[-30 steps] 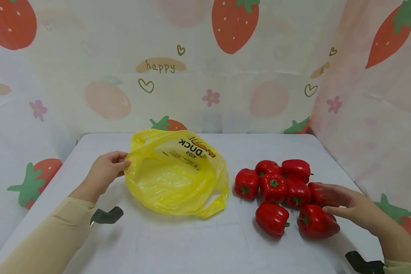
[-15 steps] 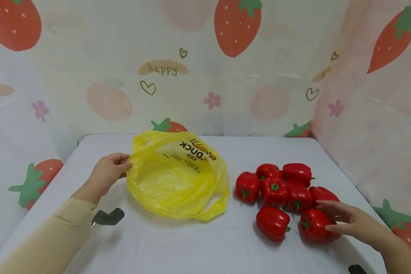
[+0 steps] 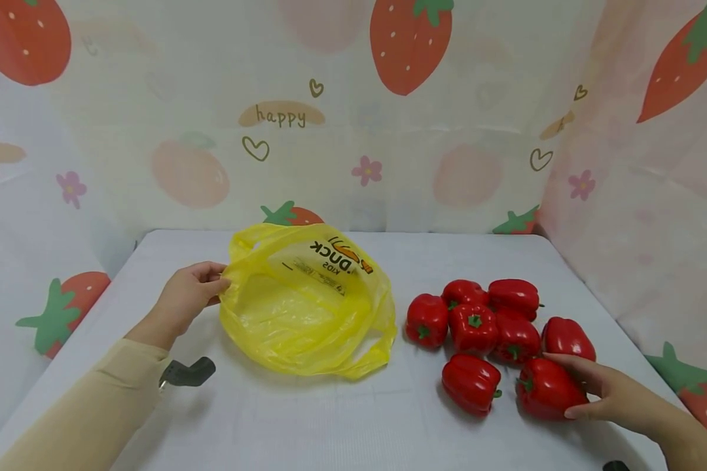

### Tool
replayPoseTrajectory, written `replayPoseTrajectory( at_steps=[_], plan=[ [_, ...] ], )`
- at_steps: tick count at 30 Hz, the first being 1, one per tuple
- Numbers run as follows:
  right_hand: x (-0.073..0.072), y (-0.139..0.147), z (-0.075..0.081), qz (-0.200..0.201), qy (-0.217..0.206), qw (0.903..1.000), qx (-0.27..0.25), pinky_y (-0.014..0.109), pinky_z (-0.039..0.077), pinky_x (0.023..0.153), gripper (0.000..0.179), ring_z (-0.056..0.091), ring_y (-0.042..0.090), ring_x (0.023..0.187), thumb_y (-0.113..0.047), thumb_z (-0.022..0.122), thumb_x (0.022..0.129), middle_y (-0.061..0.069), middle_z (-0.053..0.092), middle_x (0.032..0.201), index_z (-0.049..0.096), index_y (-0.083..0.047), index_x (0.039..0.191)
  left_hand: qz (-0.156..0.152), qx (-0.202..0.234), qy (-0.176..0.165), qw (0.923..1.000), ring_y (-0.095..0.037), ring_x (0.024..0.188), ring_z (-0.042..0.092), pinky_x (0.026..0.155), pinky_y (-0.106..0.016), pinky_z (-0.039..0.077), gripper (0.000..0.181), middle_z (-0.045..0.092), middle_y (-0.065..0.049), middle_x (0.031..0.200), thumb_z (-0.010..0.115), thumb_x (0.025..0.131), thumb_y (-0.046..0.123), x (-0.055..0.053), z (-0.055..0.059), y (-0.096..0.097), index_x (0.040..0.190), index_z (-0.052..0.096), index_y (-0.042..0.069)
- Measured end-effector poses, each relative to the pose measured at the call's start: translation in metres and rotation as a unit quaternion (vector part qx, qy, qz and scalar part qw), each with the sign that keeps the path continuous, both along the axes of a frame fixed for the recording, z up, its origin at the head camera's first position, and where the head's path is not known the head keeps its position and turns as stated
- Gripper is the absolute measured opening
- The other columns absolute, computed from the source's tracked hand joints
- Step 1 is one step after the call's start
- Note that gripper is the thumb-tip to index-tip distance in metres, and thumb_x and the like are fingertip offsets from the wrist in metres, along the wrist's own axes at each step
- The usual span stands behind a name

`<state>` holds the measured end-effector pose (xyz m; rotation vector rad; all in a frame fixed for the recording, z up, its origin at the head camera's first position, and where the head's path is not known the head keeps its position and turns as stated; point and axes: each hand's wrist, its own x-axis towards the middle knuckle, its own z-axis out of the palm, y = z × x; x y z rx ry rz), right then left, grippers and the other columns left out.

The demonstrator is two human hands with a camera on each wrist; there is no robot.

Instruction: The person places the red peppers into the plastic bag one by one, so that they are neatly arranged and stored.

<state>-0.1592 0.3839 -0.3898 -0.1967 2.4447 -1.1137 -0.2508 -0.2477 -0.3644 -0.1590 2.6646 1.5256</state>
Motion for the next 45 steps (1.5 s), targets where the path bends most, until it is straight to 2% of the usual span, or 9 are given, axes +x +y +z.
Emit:
replayPoseTrajectory(
  at_steps=[7, 13, 20, 30, 41, 45],
  plan=[
    [-0.006, -0.004, -0.001, 0.018, 0.010, 0.9998, 0.008, 0.045, 0.054, 0.073, 0.090, 0.028, 0.054, 0.116, -0.025, 0.080, 0.066, 0.033, 0.029, 0.134, 0.031, -0.007, 0.139, -0.004, 0.006, 0.000, 1.0000, -0.024, 0.098, 0.054, 0.084, -0.027, 0.051, 0.043, 0.053, -0.014, 0.114, 0.055, 0.092, 0.027, 0.001, 0.002, 0.000, 0.127, 0.048, 0.004],
    [-0.013, -0.011, -0.001, 0.018, 0.049, 0.9985, 0.019, 0.045, 0.054, 0.074, 0.091, 0.027, 0.053, 0.118, -0.028, 0.081, 0.063, 0.030, 0.030, 0.135, 0.033, -0.007, 0.137, -0.009, 0.007, 0.002, 0.9999, -0.024, 0.098, 0.054, 0.082, -0.025, 0.052, 0.042, 0.053, -0.015, 0.114, 0.054, 0.092, 0.027, 0.001, 0.002, -0.001, 0.127, 0.048, 0.003],
    [-0.022, -0.022, -0.004, 0.003, 0.070, 0.9969, 0.036, 0.046, 0.054, 0.073, 0.092, 0.029, 0.051, 0.118, -0.032, 0.083, 0.059, 0.029, 0.032, 0.133, 0.033, -0.004, 0.132, -0.007, 0.008, 0.002, 0.9999, -0.024, 0.097, 0.054, 0.082, -0.026, 0.052, 0.042, 0.053, -0.014, 0.114, 0.055, 0.092, 0.028, 0.000, 0.002, -0.002, 0.126, 0.049, 0.004],
    [-0.034, -0.029, -0.008, -0.014, 0.081, 0.9928, 0.088, 0.046, 0.054, 0.073, 0.091, 0.035, 0.045, 0.116, -0.040, 0.080, 0.063, 0.023, 0.041, 0.127, 0.034, -0.004, 0.132, -0.003, 0.004, -0.008, 1.0000, -0.025, 0.099, 0.054, 0.084, -0.028, 0.051, 0.040, 0.053, -0.013, 0.115, 0.054, 0.092, 0.027, -0.002, -0.001, -0.002, 0.126, 0.049, 0.006],
    [-0.037, -0.030, -0.011, -0.016, 0.083, 0.9930, 0.082, 0.046, 0.054, 0.073, 0.097, 0.034, 0.046, 0.116, -0.038, 0.082, 0.060, 0.024, 0.040, 0.128, 0.030, -0.004, 0.135, -0.003, 0.004, -0.010, 0.9999, -0.026, 0.100, 0.054, 0.084, -0.029, 0.051, 0.039, 0.053, -0.014, 0.115, 0.054, 0.092, 0.025, -0.003, -0.001, -0.001, 0.126, 0.049, 0.006],
    [-0.037, -0.029, -0.012, -0.021, 0.085, 0.9940, 0.065, 0.047, 0.053, 0.075, 0.097, 0.032, 0.047, 0.118, -0.035, 0.082, 0.062, 0.025, 0.037, 0.131, 0.028, -0.004, 0.137, -0.002, 0.007, -0.010, 0.9999, -0.026, 0.100, 0.054, 0.085, -0.030, 0.050, 0.039, 0.053, -0.014, 0.116, 0.054, 0.092, 0.025, -0.003, -0.001, 0.000, 0.125, 0.049, 0.005]
  ],
)
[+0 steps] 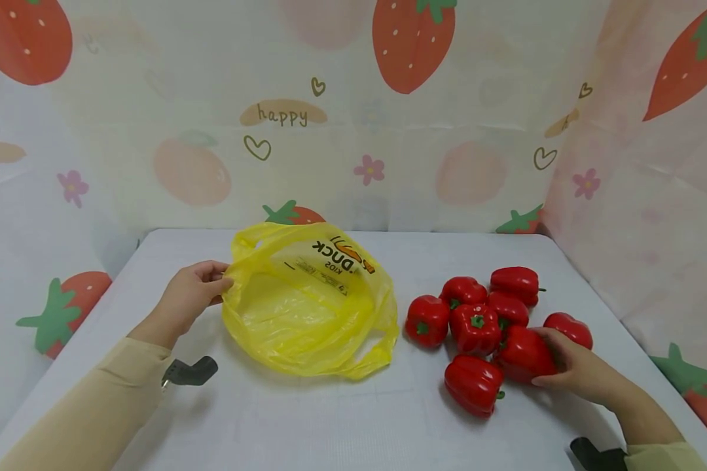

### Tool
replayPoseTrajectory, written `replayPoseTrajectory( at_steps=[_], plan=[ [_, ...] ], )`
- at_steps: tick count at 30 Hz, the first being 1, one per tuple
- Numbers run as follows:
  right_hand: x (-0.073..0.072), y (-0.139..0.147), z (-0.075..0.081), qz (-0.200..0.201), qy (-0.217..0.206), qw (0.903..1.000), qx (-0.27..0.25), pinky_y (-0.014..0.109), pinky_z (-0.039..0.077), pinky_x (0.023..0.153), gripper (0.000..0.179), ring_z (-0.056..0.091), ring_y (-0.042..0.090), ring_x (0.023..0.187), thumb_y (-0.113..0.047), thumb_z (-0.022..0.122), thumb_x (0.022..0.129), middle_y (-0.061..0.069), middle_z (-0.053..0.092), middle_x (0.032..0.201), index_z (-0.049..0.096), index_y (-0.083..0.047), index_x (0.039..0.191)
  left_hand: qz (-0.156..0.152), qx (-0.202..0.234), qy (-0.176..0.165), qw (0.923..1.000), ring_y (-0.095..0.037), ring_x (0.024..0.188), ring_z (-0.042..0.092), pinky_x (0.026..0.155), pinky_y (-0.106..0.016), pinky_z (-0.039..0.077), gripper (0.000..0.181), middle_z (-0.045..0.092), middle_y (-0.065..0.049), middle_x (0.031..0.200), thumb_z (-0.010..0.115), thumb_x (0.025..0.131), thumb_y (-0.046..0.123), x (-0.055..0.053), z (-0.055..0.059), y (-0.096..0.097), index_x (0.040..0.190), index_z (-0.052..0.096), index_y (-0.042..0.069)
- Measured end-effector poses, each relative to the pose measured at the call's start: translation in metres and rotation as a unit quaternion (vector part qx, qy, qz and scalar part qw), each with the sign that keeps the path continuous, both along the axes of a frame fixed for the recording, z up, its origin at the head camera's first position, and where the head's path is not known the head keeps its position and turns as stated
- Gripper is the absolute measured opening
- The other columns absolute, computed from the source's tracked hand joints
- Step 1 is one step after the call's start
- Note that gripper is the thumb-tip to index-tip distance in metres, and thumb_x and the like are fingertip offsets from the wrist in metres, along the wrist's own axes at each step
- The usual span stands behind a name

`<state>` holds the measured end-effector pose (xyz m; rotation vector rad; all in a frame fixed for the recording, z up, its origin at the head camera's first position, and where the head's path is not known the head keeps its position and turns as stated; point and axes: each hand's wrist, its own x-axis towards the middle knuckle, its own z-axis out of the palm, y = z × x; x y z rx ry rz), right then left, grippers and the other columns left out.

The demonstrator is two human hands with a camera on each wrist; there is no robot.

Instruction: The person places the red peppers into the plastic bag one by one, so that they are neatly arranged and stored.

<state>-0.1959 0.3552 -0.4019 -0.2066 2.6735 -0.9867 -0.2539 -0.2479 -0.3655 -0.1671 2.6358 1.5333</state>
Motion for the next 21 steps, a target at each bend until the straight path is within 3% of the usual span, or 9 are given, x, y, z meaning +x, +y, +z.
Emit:
replayPoseTrajectory(
  at_steps=[11, 21],
  plan=[
    [0.0044, 0.0032, 0.0047, -0.019, 0.001, 0.9974, -0.069, 0.047, 0.053, 0.077, 0.089, 0.030, 0.050, 0.119, -0.026, 0.077, 0.071, 0.030, 0.029, 0.135, 0.025, -0.005, 0.140, 0.002, 0.003, -0.001, 1.0000, -0.026, 0.100, 0.054, 0.084, -0.029, 0.051, 0.039, 0.053, -0.014, 0.115, 0.055, 0.092, 0.024, -0.0004, 0.0007, -0.0001, 0.126, 0.049, 0.006],
    [0.0052, 0.0006, 0.0057, -0.042, 0.000, 0.9957, -0.083, 0.042, 0.054, 0.077, 0.071, 0.046, 0.044, 0.112, -0.029, 0.069, 0.080, 0.028, 0.036, 0.132, 0.034, -0.004, 0.137, 0.003, 0.001, -0.002, 1.0000, -0.026, 0.100, 0.053, 0.086, -0.031, 0.050, 0.038, 0.053, -0.014, 0.114, 0.055, 0.092, 0.024, -0.0016, -0.0005, 0.0001, 0.125, 0.049, 0.006]
  ],
)
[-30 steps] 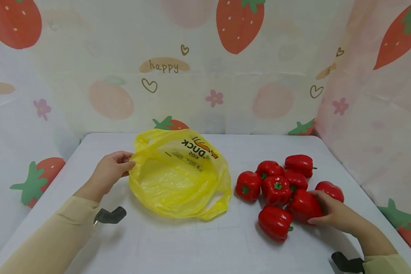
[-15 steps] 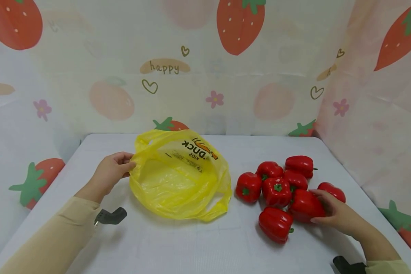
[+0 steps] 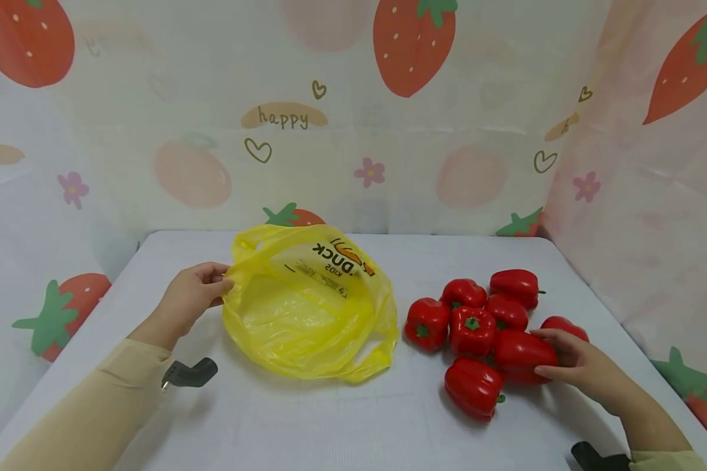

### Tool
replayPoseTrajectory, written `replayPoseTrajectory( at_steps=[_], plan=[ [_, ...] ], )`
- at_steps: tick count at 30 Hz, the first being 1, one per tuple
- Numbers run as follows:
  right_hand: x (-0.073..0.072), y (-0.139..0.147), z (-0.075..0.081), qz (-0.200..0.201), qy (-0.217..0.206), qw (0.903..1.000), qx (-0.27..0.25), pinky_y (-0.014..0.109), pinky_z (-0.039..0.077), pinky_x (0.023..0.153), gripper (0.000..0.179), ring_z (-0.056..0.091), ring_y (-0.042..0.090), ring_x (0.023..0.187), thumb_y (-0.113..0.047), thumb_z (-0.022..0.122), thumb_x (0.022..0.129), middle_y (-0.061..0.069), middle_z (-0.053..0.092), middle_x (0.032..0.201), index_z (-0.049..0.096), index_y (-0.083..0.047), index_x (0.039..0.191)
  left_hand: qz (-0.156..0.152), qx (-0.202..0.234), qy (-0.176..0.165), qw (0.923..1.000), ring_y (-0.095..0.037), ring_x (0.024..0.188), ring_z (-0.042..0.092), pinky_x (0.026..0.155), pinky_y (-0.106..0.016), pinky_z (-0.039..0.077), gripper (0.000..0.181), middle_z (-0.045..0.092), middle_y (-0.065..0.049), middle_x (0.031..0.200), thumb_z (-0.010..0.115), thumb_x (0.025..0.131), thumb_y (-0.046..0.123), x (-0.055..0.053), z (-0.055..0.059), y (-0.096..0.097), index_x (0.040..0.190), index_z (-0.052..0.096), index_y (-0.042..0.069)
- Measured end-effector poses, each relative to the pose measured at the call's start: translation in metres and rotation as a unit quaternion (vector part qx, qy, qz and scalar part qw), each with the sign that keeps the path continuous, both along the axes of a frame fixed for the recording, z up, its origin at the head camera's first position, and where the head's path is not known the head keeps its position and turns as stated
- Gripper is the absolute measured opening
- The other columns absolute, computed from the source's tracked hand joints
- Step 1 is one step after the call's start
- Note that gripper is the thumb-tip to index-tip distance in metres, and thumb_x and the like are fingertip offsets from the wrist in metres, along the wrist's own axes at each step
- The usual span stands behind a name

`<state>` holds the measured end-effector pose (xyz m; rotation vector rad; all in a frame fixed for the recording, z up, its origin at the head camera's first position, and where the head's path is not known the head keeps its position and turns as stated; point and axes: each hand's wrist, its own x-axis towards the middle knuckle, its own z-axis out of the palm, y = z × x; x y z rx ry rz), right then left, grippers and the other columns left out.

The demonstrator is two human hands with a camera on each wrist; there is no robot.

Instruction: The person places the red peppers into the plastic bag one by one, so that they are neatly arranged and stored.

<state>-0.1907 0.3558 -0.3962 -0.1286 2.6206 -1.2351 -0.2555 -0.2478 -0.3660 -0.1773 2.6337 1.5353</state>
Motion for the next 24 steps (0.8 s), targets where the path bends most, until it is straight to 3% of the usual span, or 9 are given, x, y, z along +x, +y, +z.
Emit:
replayPoseTrajectory(
  at_steps=[16, 24],
  plan=[
    [0.0002, -0.0040, -0.0046, 0.010, 0.001, 0.9998, -0.019, 0.043, 0.054, 0.076, 0.074, 0.035, 0.046, 0.117, -0.025, 0.071, 0.079, 0.027, 0.032, 0.134, 0.033, -0.009, 0.140, -0.003, 0.005, 0.001, 1.0000, -0.026, 0.100, 0.053, 0.088, -0.032, 0.049, 0.041, 0.052, -0.015, 0.116, 0.055, 0.092, 0.025, 0.0016, 0.0007, 0.0014, 0.127, 0.048, 0.004],
    [0.0022, -0.0041, -0.0032, 0.005, 0.013, 0.9999, -0.010, 0.041, 0.055, 0.074, 0.071, 0.041, 0.046, 0.114, -0.026, 0.072, 0.078, 0.028, 0.035, 0.132, 0.038, -0.008, 0.138, 0.002, 0.000, -0.003, 1.0000, -0.027, 0.102, 0.053, 0.089, -0.034, 0.048, 0.039, 0.052, -0.014, 0.117, 0.053, 0.093, 0.024, 0.0007, -0.0004, 0.0008, 0.127, 0.048, 0.006]
  ],
)
